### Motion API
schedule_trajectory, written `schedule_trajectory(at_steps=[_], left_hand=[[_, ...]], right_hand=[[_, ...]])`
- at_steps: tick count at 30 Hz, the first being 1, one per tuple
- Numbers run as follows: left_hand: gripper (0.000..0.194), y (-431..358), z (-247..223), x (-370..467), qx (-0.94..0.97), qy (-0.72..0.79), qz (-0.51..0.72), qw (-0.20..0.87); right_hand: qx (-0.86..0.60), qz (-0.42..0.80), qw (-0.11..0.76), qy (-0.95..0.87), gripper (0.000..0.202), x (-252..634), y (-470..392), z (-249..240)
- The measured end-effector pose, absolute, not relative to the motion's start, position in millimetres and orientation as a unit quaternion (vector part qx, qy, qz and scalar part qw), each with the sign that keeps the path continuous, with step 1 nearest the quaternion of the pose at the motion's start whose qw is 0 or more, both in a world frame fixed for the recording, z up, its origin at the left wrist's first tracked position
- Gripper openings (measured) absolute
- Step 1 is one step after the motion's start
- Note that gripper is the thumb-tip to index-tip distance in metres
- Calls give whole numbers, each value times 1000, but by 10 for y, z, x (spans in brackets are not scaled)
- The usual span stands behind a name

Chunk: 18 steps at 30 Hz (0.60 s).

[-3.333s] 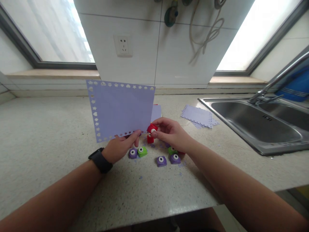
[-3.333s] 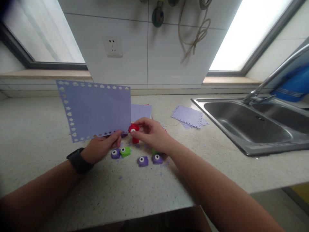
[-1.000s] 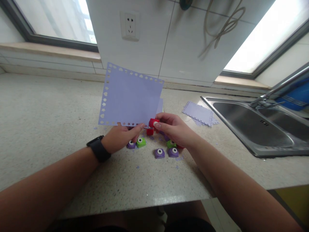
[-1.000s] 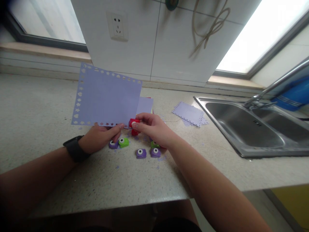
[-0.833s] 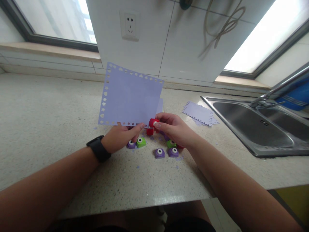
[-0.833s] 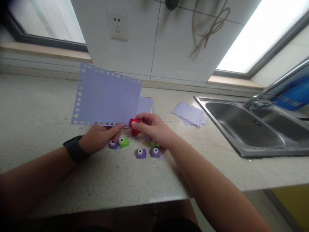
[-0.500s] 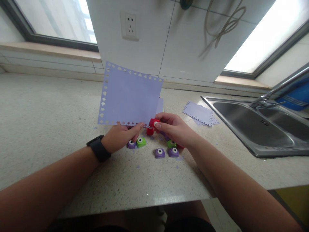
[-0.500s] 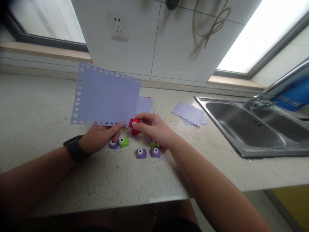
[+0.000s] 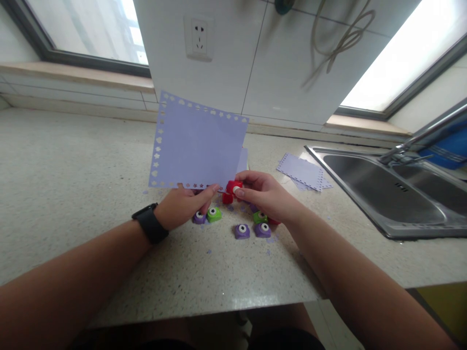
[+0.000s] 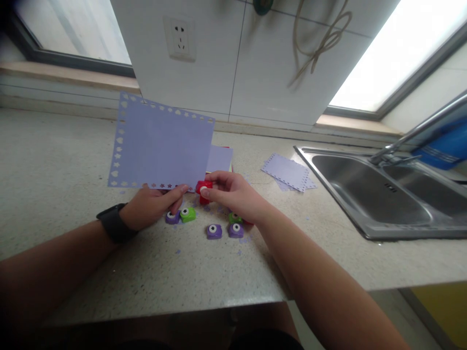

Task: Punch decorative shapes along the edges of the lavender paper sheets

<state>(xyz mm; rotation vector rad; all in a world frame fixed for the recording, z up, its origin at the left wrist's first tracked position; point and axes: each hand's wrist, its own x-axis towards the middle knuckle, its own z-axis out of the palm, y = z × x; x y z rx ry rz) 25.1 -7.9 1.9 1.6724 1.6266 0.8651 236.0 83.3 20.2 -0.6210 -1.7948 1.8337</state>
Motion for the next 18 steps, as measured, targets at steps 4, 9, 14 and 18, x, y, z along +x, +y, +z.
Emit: schedule_trajectory(at_steps=[4, 9, 14, 18], left_hand=[[62, -77, 18, 250, 637, 625, 318, 321], [63, -68, -15, 229, 639, 629, 309, 318], [63, -72, -25, 233, 639, 632, 307, 313], [62, -81, -14, 250, 630, 648, 297, 309]], right_hand=[[-233, 677, 247, -654, 28, 2357, 827, 206], [-231, 671, 242, -661, 30, 2359, 832, 203], [-227, 674, 237, -662, 24, 2351, 820, 223], [-220, 678, 239, -659, 22, 2347, 818, 229]])
